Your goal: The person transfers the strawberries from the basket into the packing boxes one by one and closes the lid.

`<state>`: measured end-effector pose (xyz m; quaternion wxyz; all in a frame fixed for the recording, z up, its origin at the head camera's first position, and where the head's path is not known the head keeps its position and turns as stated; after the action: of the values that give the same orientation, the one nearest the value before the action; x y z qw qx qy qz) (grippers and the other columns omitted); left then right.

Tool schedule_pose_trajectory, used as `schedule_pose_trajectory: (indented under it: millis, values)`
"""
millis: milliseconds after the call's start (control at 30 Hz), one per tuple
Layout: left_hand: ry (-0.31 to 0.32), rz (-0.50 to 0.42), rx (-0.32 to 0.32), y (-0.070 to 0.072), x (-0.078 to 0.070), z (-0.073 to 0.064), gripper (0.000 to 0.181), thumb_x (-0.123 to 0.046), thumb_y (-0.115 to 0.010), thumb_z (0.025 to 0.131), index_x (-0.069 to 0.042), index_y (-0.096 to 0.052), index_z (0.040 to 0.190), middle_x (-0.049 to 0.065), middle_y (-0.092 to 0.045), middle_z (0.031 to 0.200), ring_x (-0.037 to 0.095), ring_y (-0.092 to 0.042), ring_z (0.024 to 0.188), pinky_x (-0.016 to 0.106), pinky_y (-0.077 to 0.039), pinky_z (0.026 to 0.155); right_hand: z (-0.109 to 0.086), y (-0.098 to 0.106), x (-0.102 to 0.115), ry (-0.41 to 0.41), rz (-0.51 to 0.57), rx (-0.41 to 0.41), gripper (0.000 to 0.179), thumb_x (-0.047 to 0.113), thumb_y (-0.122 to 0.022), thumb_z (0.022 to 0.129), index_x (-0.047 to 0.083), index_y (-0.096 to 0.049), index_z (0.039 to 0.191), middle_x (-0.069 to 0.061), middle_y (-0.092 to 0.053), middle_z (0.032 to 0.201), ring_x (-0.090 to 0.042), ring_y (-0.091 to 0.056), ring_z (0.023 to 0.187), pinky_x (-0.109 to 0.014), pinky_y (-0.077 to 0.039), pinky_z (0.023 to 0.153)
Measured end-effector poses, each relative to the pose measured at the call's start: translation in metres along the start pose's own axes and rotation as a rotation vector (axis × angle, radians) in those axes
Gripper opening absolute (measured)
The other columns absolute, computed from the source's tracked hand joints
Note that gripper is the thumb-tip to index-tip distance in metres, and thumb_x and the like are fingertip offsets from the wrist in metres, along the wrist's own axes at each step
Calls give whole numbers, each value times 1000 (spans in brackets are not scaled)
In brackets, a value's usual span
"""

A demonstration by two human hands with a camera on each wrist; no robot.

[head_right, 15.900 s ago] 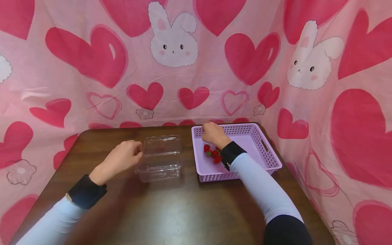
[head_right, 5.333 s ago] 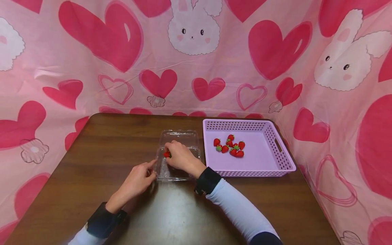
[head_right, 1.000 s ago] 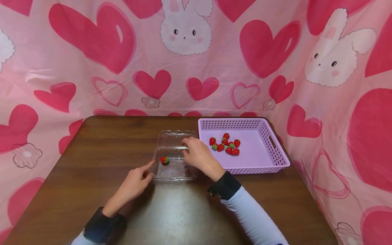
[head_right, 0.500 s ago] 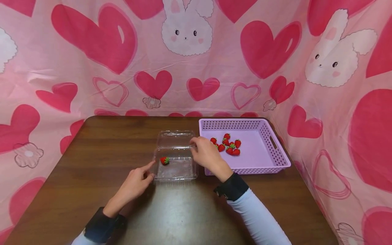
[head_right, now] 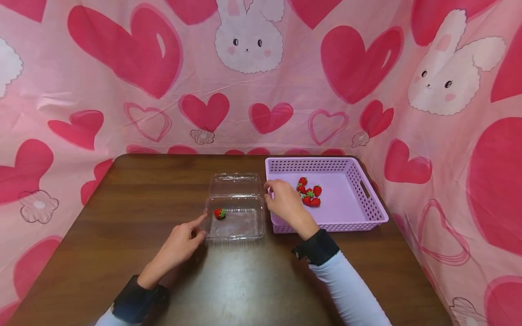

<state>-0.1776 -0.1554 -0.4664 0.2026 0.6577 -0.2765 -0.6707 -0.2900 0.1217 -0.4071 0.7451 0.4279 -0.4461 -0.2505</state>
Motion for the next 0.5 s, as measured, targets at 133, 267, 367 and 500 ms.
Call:
schedule_pose_trajectory:
  millis: [133, 267, 367, 500]
  values:
    - [-6, 12, -9, 0, 0, 1, 54, -4, -64, 98, 4, -54, 151, -2, -48, 62, 14, -45, 48, 27, -36, 47, -2, 3, -4, 8, -14, -33, 19, 6, -74, 91, -1, -75, 108, -17, -73, 99, -30, -67, 86, -48, -56, 78]
    - [-16, 22, -19, 0, 0, 1, 53, -4, -63, 98, 4, -55, 150, -3, -48, 61, 13, -44, 47, 27, -35, 47, -3, 3, -9, -21, -25, -25, 21, 7, -73, 92, -1, -75, 111, -18, -73, 101, -31, -67, 87, -50, -56, 80]
    - [-21, 21, -21, 0, -1, 1, 53, -3, -64, 97, 5, -55, 149, -3, -48, 61, 13, -45, 47, 27, -35, 46, -3, 3, -13, -52, -32, -13, 23, 9, -72, 92, -1, -75, 113, -20, -73, 103, -31, -68, 87, -50, -57, 80]
    - [-19, 18, -20, 0, 0, 1, 53, -3, -63, 98, 4, -55, 150, -4, -48, 60, 12, -44, 46, 26, -34, 46, -4, 2, -22, -75, -26, -12, 25, 8, -72, 93, -2, -75, 115, -22, -74, 108, -35, -70, 95, -53, -57, 84]
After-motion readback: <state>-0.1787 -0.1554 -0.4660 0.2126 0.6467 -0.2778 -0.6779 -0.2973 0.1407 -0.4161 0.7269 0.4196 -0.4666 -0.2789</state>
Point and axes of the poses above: each hand's wrist, its own z-axis towards the middle knuckle, its own y-axis out of the back of the hand, x = y × z, the point moved 4 cm from there along z, towards the middle knuckle
